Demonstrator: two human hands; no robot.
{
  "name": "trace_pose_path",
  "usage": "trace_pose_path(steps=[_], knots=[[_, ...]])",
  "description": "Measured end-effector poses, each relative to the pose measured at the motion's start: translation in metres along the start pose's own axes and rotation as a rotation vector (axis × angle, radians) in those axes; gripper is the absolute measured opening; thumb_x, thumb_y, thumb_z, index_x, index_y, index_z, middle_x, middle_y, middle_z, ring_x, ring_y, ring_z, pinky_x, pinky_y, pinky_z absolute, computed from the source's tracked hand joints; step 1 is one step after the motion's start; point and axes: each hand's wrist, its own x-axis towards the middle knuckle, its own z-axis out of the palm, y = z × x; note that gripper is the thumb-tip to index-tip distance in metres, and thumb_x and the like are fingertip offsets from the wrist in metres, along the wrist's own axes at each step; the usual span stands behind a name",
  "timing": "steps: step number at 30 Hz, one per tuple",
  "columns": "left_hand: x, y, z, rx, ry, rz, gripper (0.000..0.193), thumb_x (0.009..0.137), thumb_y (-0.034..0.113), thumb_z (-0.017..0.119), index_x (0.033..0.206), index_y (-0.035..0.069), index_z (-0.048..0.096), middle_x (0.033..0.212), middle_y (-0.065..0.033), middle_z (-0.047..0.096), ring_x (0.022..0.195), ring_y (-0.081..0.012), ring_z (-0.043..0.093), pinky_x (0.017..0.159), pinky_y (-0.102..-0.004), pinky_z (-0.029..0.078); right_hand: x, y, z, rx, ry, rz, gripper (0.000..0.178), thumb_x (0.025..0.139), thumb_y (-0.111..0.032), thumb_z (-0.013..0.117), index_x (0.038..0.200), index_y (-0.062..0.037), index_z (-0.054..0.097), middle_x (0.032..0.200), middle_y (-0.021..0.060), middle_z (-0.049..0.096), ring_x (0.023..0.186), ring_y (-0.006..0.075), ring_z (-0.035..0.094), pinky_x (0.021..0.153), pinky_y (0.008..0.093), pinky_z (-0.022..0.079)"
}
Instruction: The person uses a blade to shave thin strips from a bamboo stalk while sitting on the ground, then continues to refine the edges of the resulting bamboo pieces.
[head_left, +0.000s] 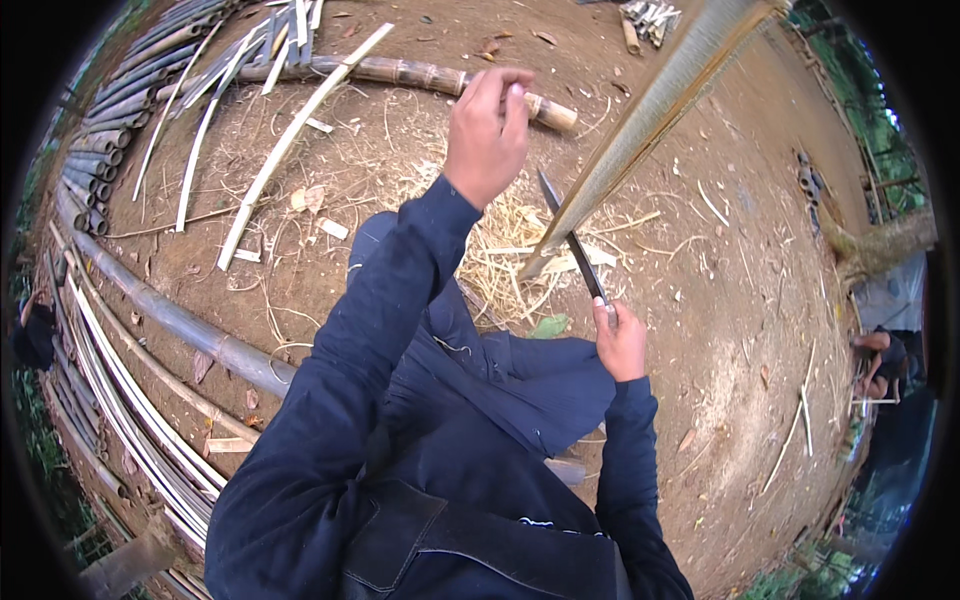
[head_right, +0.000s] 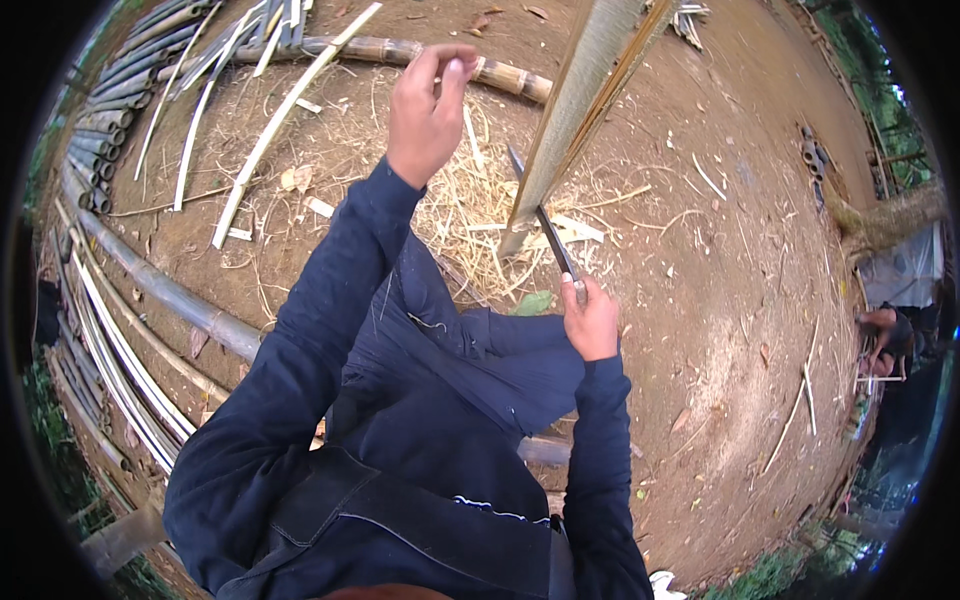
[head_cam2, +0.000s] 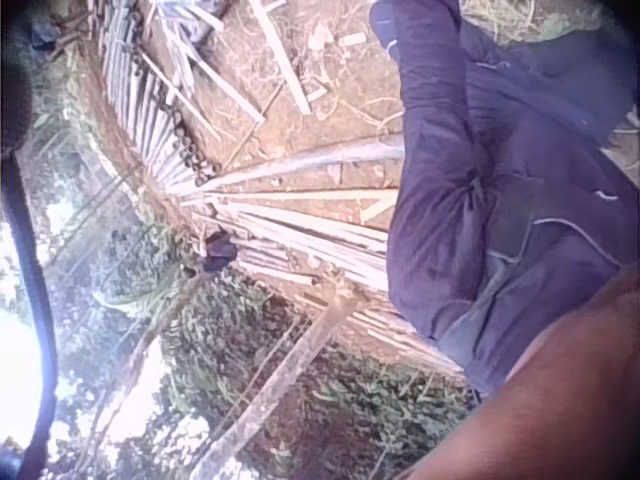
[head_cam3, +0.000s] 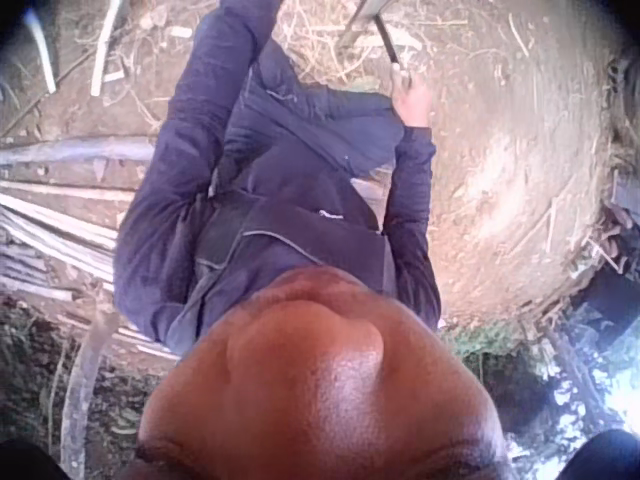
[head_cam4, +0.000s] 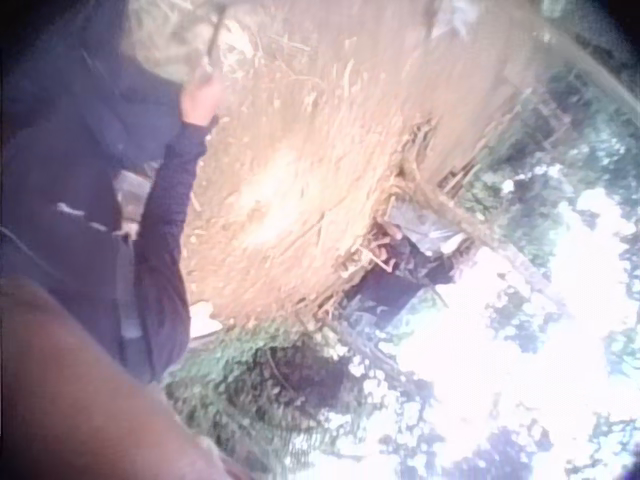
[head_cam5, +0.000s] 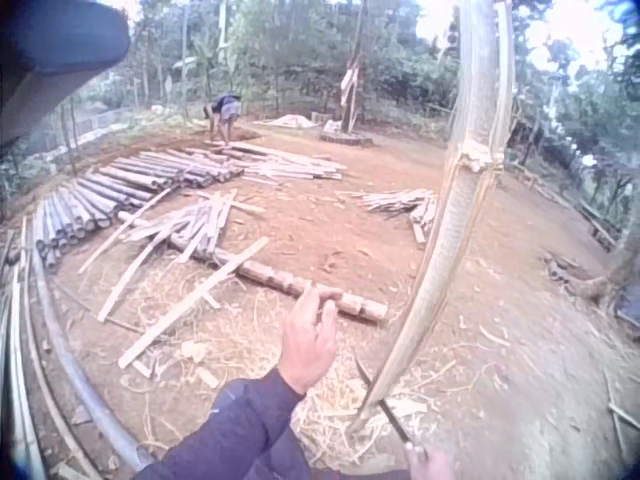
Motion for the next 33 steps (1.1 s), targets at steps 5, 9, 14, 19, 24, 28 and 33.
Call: trace_pose_path(steps=[5,9,14,19,24,28,33], knots=[[0.008,-0.054,0.041,-0.212,-0.121,-0.174,0.022,0.103,0.009,0.044,0.112,0.001,0.062,0.107,-0.0104,0.068,0.101,-0.0179,0.067,0.095,-0.0319,0.055,0.012,0.060,0.026,-0.057,-0.061,-0.025,0.038,0.097,-0.036,0.061,0.087,0.0006,0.064,0.061,0.0245,0.055,0.056,0.0409,0.056,0.055,0.0451,0.042],[0.016,-0.054,0.094,-0.045,-0.166,0.149,0.019,0.097,0.010,0.048,0.107,0.001,0.062,0.099,-0.0160,0.069,0.092,-0.0285,0.068,0.085,-0.0393,0.054,0.020,0.071,0.032,-0.046,-0.075,0.052,0.039,0.096,-0.038,0.062,0.086,-0.0005,0.064,0.060,0.0238,0.055,0.056,0.0403,0.058,0.056,0.0447,0.044],[-0.001,-0.095,0.136,0.197,-0.415,0.094,0.030,0.099,0.015,0.044,0.125,0.001,0.052,0.096,-0.0219,0.067,0.088,-0.0372,0.066,0.081,-0.0468,0.054,0.018,0.087,0.042,-0.062,-0.041,0.029,0.037,0.095,-0.038,0.065,0.096,-0.0017,0.069,0.060,0.0206,0.055,0.052,0.0270,0.056,0.054,0.0382,0.044],[-0.101,-0.151,0.159,0.521,-1.164,-0.108,0.028,0.101,0.018,0.039,0.121,0.000,0.043,0.096,-0.0283,0.066,0.086,-0.0392,0.068,0.070,-0.0481,0.054,0.018,0.106,0.057,-0.076,-0.089,0.084,0.038,0.093,-0.037,0.066,0.085,-0.0003,0.066,0.060,0.0239,0.056,0.056,0.0383,0.060,0.054,0.0429,0.045],[-0.074,-0.123,0.184,0.478,-0.802,0.345,0.044,0.097,0.012,0.042,0.139,0.000,0.039,0.131,-0.0241,0.055,0.115,-0.0360,0.060,0.085,-0.0435,0.056,0.023,0.101,0.052,-0.080,-0.061,0.072,0.039,0.093,-0.036,0.067,0.081,0.0003,0.064,0.061,0.0261,0.055,0.060,0.0449,0.060,0.053,0.0451,0.045],[-0.111,-0.156,0.180,0.553,-0.711,0.295,0.041,0.098,0.015,0.044,0.136,0.000,0.043,0.116,-0.0233,0.061,0.104,-0.0308,0.065,0.082,-0.0416,0.057,0.025,0.113,0.059,-0.070,-0.032,0.025,0.036,0.093,-0.035,0.067,0.084,-0.0008,0.064,0.063,0.0258,0.057,0.062,0.0459,0.060,0.054,0.0462,0.045],[-0.108,-0.136,0.167,0.532,-1.317,-0.053,0.035,0.100,0.030,0.039,0.115,0.003,0.055,0.090,-0.0199,0.071,0.081,-0.0392,0.070,0.074,-0.0510,0.054,0.024,0.116,0.068,-0.069,-0.048,0.039,0.033,0.093,-0.032,0.066,0.085,-0.0008,0.063,0.063,0.0253,0.057,0.063,0.0451,0.061,0.053,0.0462,0.046]])
